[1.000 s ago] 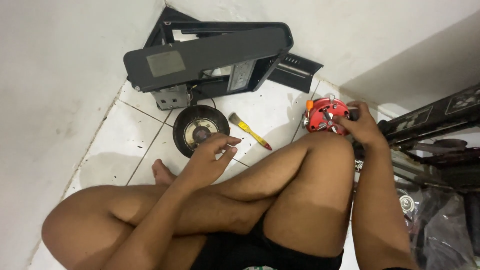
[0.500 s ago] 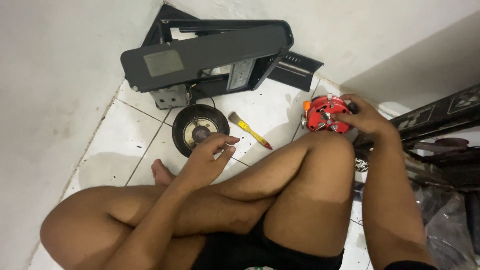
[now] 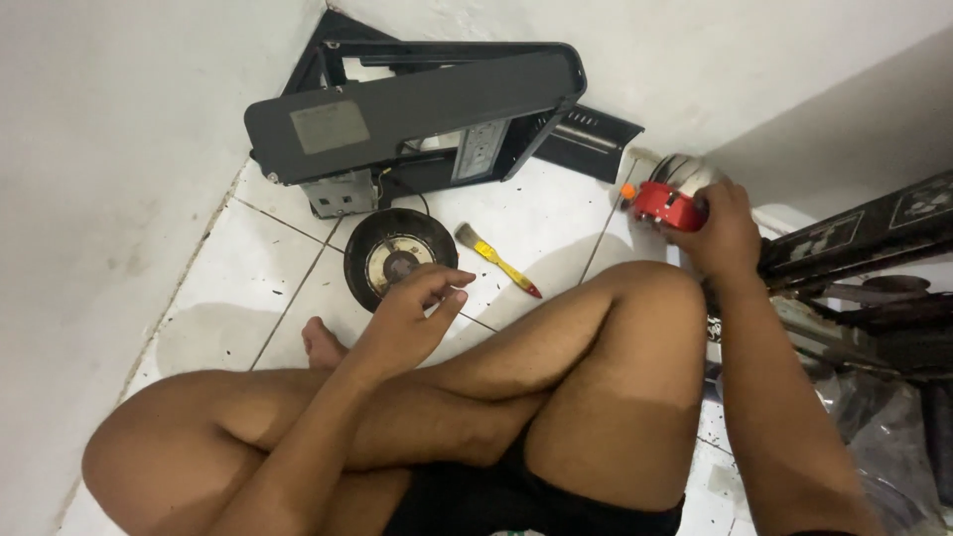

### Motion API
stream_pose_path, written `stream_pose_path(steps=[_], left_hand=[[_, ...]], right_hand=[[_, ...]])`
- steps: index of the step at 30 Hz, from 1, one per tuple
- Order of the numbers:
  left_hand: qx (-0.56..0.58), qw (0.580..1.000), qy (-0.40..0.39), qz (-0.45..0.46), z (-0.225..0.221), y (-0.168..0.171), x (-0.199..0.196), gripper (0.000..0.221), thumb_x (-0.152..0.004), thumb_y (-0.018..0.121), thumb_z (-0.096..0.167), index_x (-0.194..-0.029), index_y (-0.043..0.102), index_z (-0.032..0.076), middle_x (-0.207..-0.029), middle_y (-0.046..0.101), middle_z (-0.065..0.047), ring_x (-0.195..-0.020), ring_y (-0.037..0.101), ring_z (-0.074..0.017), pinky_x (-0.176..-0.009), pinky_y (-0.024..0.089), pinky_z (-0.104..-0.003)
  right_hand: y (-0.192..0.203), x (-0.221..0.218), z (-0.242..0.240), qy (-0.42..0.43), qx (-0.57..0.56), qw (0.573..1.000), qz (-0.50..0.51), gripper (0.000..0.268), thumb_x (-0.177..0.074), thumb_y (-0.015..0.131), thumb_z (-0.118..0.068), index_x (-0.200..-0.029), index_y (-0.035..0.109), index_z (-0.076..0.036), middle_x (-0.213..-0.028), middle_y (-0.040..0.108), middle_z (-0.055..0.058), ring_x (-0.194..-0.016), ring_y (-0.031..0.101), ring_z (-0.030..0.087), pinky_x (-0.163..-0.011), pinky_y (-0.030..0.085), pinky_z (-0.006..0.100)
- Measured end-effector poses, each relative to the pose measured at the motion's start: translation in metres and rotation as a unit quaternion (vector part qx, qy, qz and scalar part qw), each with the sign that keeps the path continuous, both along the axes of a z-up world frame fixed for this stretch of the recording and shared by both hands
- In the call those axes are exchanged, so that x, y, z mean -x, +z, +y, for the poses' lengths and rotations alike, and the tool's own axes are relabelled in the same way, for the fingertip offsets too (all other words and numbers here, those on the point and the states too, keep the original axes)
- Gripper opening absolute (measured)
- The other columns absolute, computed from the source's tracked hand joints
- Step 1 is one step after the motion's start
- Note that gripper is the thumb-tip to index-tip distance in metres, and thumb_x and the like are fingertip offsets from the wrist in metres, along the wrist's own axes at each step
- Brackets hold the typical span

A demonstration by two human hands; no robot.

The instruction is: Disassembling a portable gas stove and cleaning the burner head with a brush.

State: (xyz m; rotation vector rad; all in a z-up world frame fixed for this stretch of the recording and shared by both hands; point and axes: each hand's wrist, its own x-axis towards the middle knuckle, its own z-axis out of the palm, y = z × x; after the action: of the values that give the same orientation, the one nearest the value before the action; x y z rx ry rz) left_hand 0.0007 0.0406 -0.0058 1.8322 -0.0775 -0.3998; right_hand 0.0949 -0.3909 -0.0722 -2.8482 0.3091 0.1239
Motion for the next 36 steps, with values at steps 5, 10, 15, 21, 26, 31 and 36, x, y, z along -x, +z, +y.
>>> stream_pose_path(steps=[5,10,15,21,26,31,36], left_hand=[[-0.007,1.000,0.020,-0.023,0.005,0.000,-0.002,0.028,-0.099,0.063,0.019,-0.123,0.074,0.009,-0.113,0.073,-0.016,-0.109,0.070,-0.0363,-0.099,0.055,-0.050],[-0.002,0.999,0.042,-0.027,0.016,0.010,-0.004,0.027,-0.100,0.062,0.018,-0.123,0.074,0.011,-0.114,0.073,-0.013,-0.111,0.070,-0.0334,-0.100,0.054,-0.048],[0.001,0.996,0.079,-0.035,0.025,0.012,-0.006,0.026,-0.099,0.062,0.014,-0.121,0.074,0.007,-0.112,0.073,-0.016,-0.111,0.070,-0.0347,-0.099,0.055,-0.047],[0.011,0.995,0.089,-0.048,0.036,0.013,-0.007,0.028,-0.102,0.060,0.016,-0.124,0.072,0.005,-0.114,0.072,-0.016,-0.112,0.069,-0.0346,-0.097,0.054,-0.049],[0.078,0.989,0.070,-0.103,0.040,0.019,-0.004,0.028,-0.098,0.063,0.011,-0.123,0.072,0.003,-0.111,0.072,-0.016,-0.109,0.071,-0.0338,-0.093,0.055,-0.048],[0.094,0.980,0.065,-0.163,0.048,0.031,0.000,0.027,-0.099,0.063,0.011,-0.122,0.071,0.001,-0.109,0.072,-0.017,-0.106,0.070,-0.0332,-0.091,0.055,-0.047],[0.034,0.979,0.078,-0.185,0.067,0.056,0.001,0.022,-0.100,0.062,0.009,-0.118,0.072,-0.001,-0.105,0.071,-0.019,-0.103,0.070,-0.0343,-0.088,0.053,-0.047]], right_hand=[[-0.044,0.002,-0.009,-0.037,0.104,0.993,-0.031,0.053,-0.080,0.088,-0.042,-0.115,0.057,-0.018,-0.125,0.047,0.007,-0.097,0.071,0.042,-0.088,0.057,0.052],[-0.039,0.009,-0.005,-0.004,0.106,0.994,-0.020,0.052,-0.082,0.087,-0.040,-0.114,0.056,-0.013,-0.125,0.047,0.012,-0.096,0.071,0.049,-0.087,0.057,0.056],[-0.032,0.016,-0.004,0.010,0.099,0.995,-0.018,0.055,-0.081,0.087,-0.046,-0.114,0.059,-0.011,-0.122,0.051,0.013,-0.094,0.070,0.052,-0.086,0.057,0.057],[-0.047,0.028,-0.021,0.124,0.173,0.969,-0.127,0.044,-0.085,0.086,-0.048,-0.104,0.069,-0.011,-0.099,0.064,0.011,-0.088,0.074,0.035,-0.074,0.060,0.046],[-0.053,0.031,-0.032,0.209,0.249,0.940,-0.100,0.029,-0.099,0.072,-0.043,-0.098,0.063,-0.015,-0.085,0.063,0.005,-0.079,0.072,0.025,-0.071,0.058,0.038],[-0.094,0.019,-0.058,0.245,0.296,0.922,-0.038,0.017,-0.104,0.055,-0.037,-0.114,0.056,-0.024,-0.100,0.061,-0.001,-0.089,0.071,0.021,-0.077,0.059,0.039],[-0.051,0.017,-0.035,0.254,0.265,0.929,0.041,0.033,-0.101,0.055,-0.029,-0.133,0.057,-0.023,-0.112,0.065,0.005,-0.097,0.075,0.027,-0.084,0.061,0.043]])
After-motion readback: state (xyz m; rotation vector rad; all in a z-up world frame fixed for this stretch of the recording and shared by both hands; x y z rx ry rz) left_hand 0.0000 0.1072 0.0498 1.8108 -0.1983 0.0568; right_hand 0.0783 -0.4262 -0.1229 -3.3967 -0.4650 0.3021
